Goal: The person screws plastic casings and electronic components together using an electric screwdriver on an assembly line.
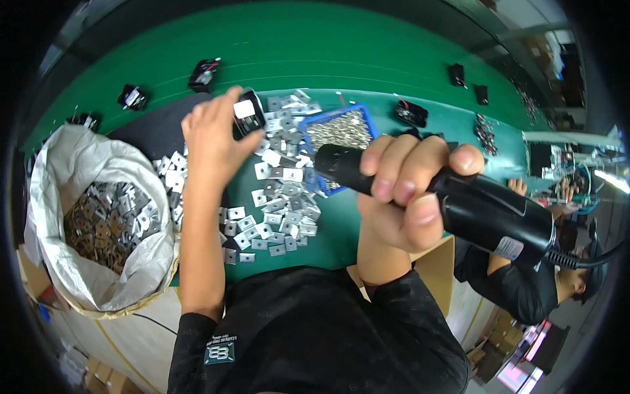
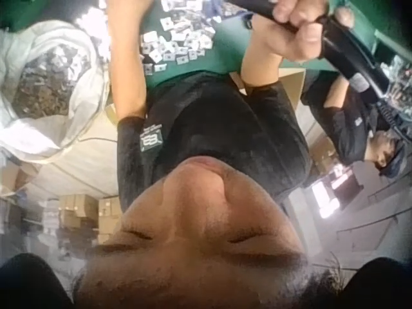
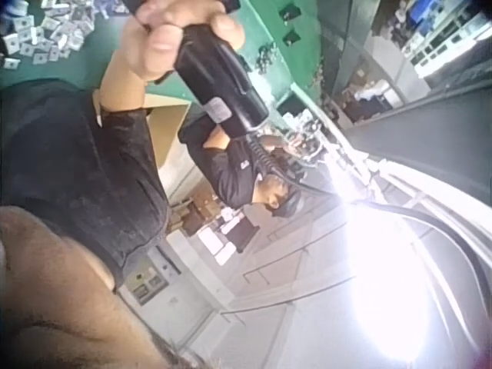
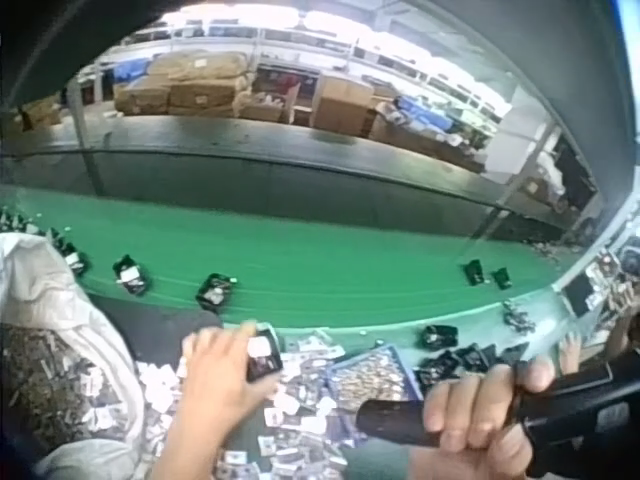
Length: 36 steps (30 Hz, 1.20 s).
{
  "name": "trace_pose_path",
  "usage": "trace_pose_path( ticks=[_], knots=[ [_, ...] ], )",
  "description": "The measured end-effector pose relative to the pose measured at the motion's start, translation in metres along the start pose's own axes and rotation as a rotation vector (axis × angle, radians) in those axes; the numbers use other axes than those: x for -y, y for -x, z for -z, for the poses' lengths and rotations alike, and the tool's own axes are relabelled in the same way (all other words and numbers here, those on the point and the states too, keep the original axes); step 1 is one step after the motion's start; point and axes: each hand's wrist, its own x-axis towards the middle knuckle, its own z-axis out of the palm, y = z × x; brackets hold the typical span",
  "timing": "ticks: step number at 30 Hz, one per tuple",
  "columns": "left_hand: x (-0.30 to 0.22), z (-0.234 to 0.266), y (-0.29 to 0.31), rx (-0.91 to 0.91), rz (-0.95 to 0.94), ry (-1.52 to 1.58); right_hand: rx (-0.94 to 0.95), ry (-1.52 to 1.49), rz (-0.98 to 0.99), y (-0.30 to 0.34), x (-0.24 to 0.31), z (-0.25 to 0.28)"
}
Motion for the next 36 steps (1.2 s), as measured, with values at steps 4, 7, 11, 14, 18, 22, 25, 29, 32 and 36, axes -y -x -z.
trace_pose_path(
  ticks=[4,7,11,14,18,22,25,29,32,36],
  knots=[
    [0.003,-0.01,-0.058,0.004,-0.046,-0.029,-0.262,0.292,0.011,0.0,0.03,0.023],
    [0.03,-0.024,-0.083,0.082,-0.046,-0.248,-0.279,0.486,0.045,-0.001,0.046,0.044],
    [0.017,-0.031,-0.085,0.06,-0.061,-0.509,-0.313,0.546,0.022,0.005,0.07,0.057],
    [-0.036,-0.016,-0.068,-0.097,-0.334,-0.278,-0.324,0.594,0.038,0.01,0.079,0.064],
    [-0.127,-0.027,0.02,0.314,-0.567,0.309,-0.29,0.629,0.114,0.007,0.086,0.063],
    [-0.174,-0.053,0.078,0.33,-0.725,0.326,-0.238,0.631,0.105,0.005,0.107,0.065],
    [-0.19,-0.081,0.098,0.314,-0.759,0.312,-0.233,0.599,0.093,0.012,0.11,0.064],
    [-0.2,-0.104,0.096,0.038,-0.783,0.216,-0.231,0.609,0.054,0.022,0.108,0.064],
    [-0.203,-0.112,0.095,-0.026,-0.8,0.264,-0.226,0.606,0.04,0.026,0.108,0.066],
    [-0.194,-0.107,0.098,-0.011,-0.82,0.277,-0.177,0.588,0.013,0.024,0.106,0.068]
  ],
)
